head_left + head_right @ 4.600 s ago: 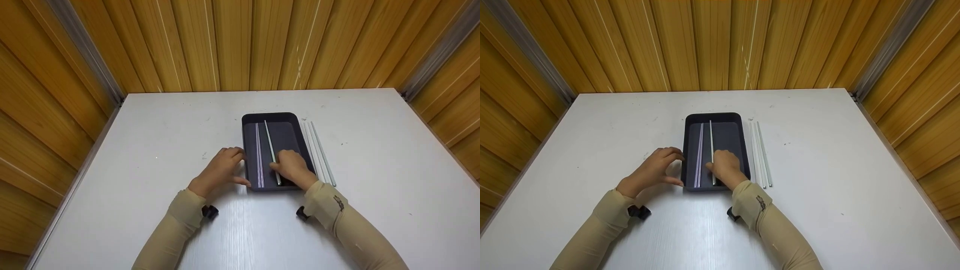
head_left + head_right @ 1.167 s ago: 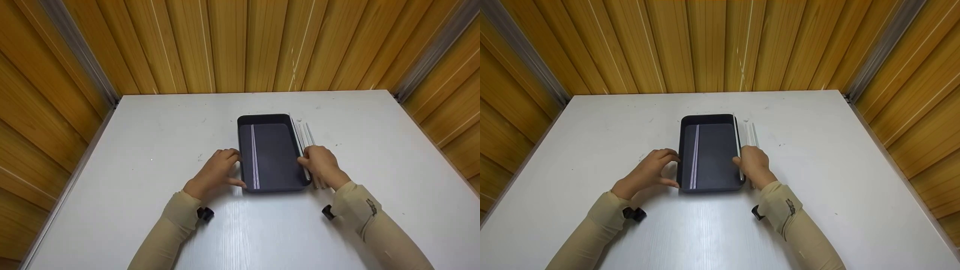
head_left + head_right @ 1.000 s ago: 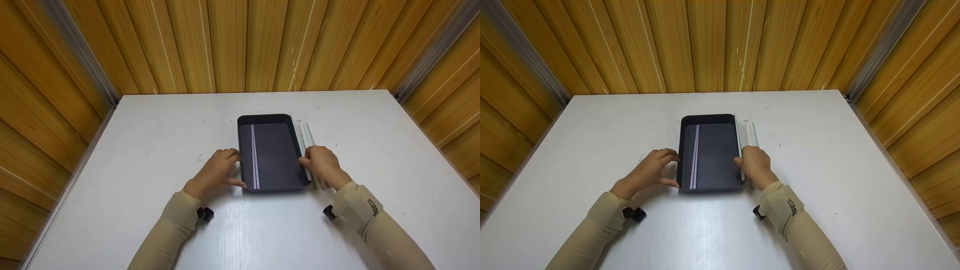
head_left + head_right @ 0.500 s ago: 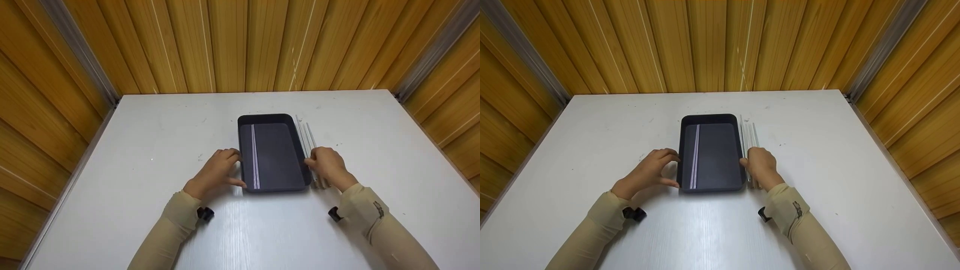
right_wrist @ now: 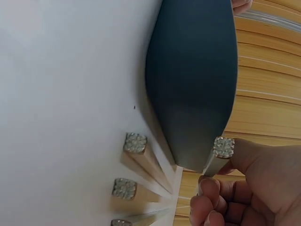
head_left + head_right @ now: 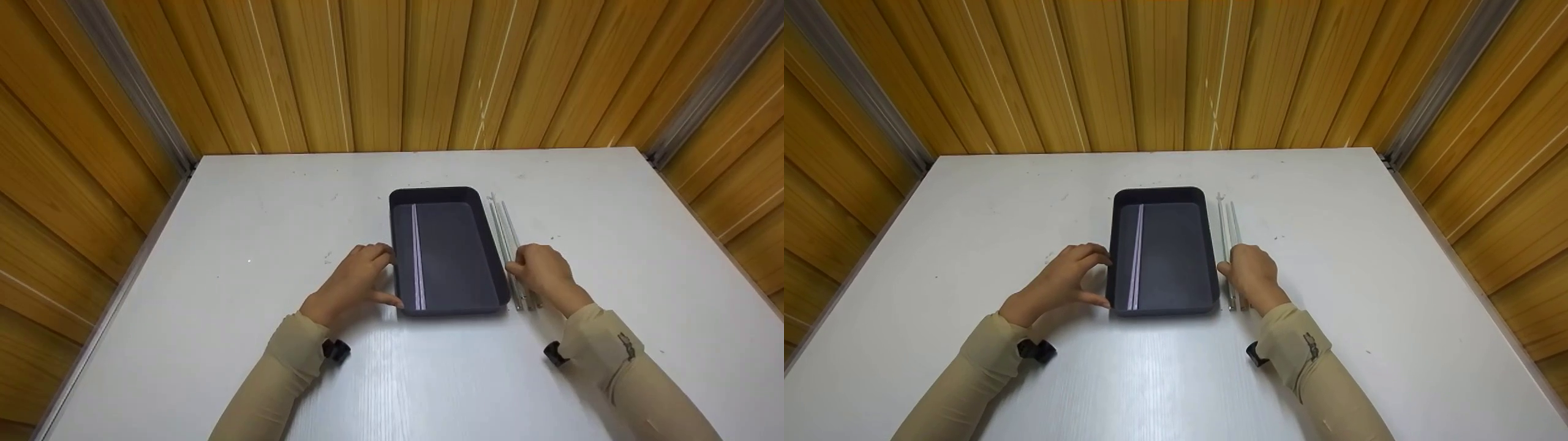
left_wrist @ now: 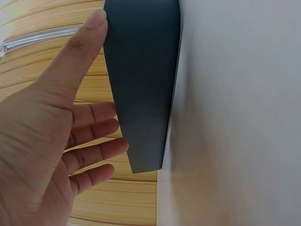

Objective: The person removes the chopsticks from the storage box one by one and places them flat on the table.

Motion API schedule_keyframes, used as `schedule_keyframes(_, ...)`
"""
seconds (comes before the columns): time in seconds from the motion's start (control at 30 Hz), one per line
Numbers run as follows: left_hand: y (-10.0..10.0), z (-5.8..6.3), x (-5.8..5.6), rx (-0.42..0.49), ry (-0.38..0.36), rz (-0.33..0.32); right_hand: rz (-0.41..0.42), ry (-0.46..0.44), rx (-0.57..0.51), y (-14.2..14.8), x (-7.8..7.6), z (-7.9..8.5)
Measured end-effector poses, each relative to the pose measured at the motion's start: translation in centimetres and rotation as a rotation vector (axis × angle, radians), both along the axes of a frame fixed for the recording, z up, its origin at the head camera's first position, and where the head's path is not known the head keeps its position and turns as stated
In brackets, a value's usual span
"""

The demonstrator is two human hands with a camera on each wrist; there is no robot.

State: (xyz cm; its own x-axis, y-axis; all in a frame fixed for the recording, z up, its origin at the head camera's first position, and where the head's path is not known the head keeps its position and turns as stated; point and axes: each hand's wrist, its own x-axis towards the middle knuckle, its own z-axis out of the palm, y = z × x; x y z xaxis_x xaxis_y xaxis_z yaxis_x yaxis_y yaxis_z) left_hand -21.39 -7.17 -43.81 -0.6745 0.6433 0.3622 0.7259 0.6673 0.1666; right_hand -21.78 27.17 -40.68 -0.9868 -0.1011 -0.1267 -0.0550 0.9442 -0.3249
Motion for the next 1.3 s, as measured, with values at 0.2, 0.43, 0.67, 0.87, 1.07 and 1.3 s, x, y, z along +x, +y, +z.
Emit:
schedule_keyframes(0.2,0.0,0.0,0.0,0.007,-0.011,0.0,-0.003,0.001,0.002,0.5,-0.2,-0.4)
schedule_keyframes(0.43,0.0,0.1,0.0,0.004,-0.014,0.006,-0.007,-0.012,0.009,1.1,-0.4,-0.8)
schedule_keyframes(0.67,0.1,0.0,0.0,0.012,0.004,0.0,-0.01,-0.015,-0.002,1.9,-0.4,-1.1)
schedule_keyframes(0.87,0.0,-0.1,0.0,0.023,0.049,-0.018,-0.011,-0.007,0.007,2.7,-0.5,-1.4)
schedule_keyframes(1.07,0.0,-0.1,0.0,0.035,0.038,-0.017,-0.01,-0.017,0.014,3.3,-0.7,-1.6)
schedule_keyframes(1.3,0.0,0.0,0.0,0.037,0.022,-0.021,-0.001,-0.023,0.009,3.9,-0.9,-1.9)
